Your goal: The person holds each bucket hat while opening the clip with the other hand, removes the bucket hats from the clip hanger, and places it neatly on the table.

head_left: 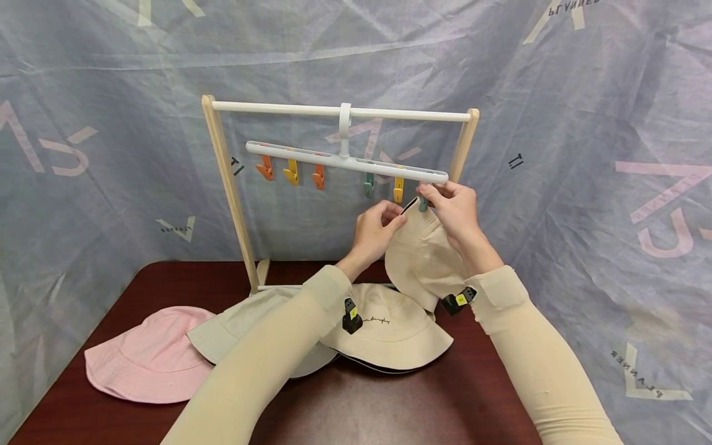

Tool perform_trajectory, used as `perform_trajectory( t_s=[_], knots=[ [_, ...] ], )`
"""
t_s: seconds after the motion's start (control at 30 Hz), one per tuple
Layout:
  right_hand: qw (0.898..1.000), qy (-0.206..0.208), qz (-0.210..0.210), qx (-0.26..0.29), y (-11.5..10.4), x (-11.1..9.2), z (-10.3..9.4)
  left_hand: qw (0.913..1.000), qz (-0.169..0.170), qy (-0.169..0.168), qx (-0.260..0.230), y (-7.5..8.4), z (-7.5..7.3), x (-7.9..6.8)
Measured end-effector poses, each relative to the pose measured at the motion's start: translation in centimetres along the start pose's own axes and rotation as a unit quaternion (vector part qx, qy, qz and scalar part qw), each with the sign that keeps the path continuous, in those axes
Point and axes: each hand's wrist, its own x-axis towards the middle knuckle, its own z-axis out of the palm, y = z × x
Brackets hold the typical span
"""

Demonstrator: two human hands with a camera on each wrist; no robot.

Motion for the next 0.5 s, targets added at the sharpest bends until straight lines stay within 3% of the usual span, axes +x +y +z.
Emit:
perform_trajectory(
  t_s=[0.5],
  knots=[
    [1.000,0.006,0.001,0.000,-0.16,-0.02,0.05,1.0000,-0.002,-0.001,0.001,0.01,0.04,-0.09]
  ],
)
